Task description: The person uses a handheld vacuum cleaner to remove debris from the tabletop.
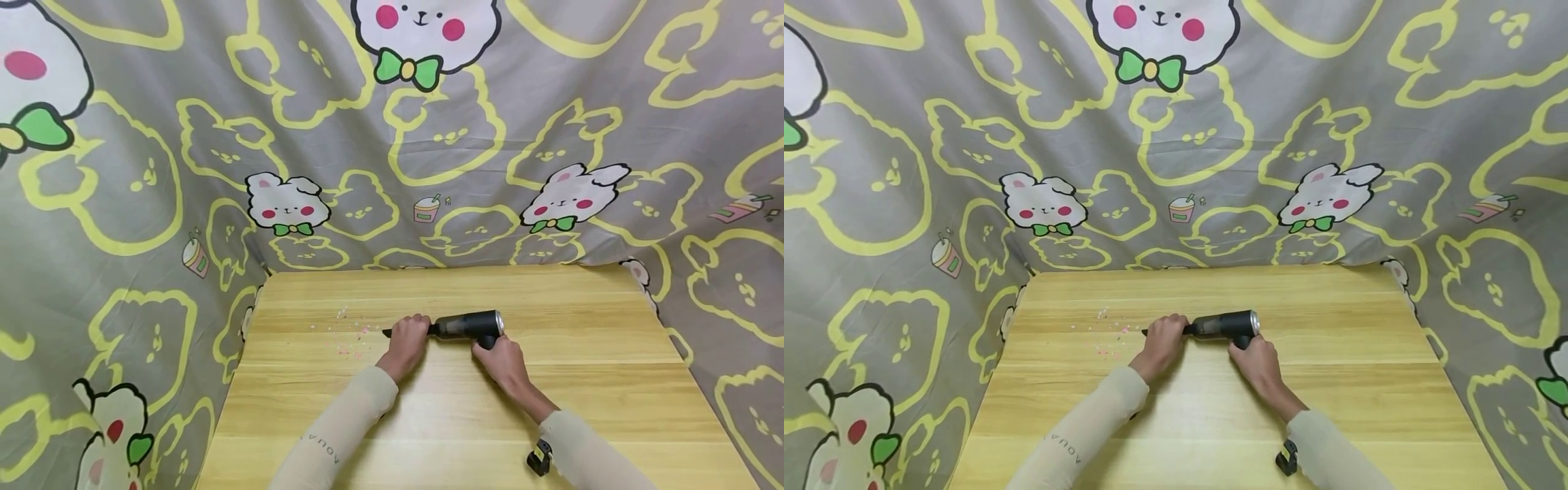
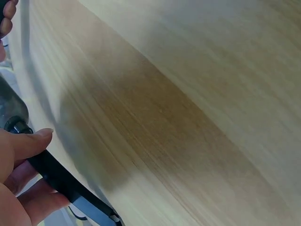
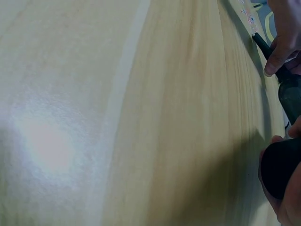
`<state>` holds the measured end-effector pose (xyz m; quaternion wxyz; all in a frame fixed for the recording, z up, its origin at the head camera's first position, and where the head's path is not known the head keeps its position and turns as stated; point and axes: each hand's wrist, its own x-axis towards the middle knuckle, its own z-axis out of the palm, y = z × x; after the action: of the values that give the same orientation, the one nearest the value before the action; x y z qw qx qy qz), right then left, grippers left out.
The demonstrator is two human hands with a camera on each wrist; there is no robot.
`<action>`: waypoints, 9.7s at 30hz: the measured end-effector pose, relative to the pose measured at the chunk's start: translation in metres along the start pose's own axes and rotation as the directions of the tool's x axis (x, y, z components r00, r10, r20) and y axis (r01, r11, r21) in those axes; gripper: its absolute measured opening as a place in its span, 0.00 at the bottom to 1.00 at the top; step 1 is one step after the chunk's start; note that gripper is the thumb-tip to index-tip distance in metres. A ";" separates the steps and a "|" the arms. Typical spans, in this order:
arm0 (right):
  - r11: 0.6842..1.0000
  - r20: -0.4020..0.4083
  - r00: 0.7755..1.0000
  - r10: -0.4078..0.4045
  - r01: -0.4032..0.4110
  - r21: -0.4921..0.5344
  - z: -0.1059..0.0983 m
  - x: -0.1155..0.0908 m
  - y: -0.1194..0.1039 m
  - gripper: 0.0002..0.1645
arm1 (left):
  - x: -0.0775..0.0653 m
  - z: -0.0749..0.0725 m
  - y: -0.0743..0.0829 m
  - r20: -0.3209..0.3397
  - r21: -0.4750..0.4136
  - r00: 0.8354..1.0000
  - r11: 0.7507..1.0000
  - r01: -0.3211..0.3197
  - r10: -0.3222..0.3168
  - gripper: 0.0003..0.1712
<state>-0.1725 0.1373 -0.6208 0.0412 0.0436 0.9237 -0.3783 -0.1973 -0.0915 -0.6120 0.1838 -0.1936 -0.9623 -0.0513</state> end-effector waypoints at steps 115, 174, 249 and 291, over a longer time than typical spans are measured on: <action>0.975 0.014 0.997 -0.070 0.065 0.211 0.053 -0.050 -0.018 0.19 | -0.063 -0.025 -0.035 -0.039 -0.035 0.999 0.999 0.024 -0.025 0.04; 0.979 -0.012 0.997 -0.078 0.079 0.187 0.043 0.002 -0.039 0.18 | -0.002 -0.009 -0.058 0.066 -0.128 0.995 0.988 0.084 -0.076 0.01; 0.986 0.066 0.985 -0.159 0.156 0.059 0.063 0.048 -0.102 0.25 | 0.007 -0.013 -0.120 0.065 -0.148 0.976 0.965 0.216 -0.209 0.07; 0.978 0.146 0.969 -0.200 0.207 -0.037 0.024 0.055 -0.108 0.20 | 0.021 -0.040 -0.144 0.412 -0.408 0.911 0.897 0.169 0.016 0.13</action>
<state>-0.2380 0.0463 -0.5688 0.0684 -0.0794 0.9277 -0.3584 -0.2580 -0.2232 -0.5710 -0.0697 -0.1975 -0.9501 -0.2310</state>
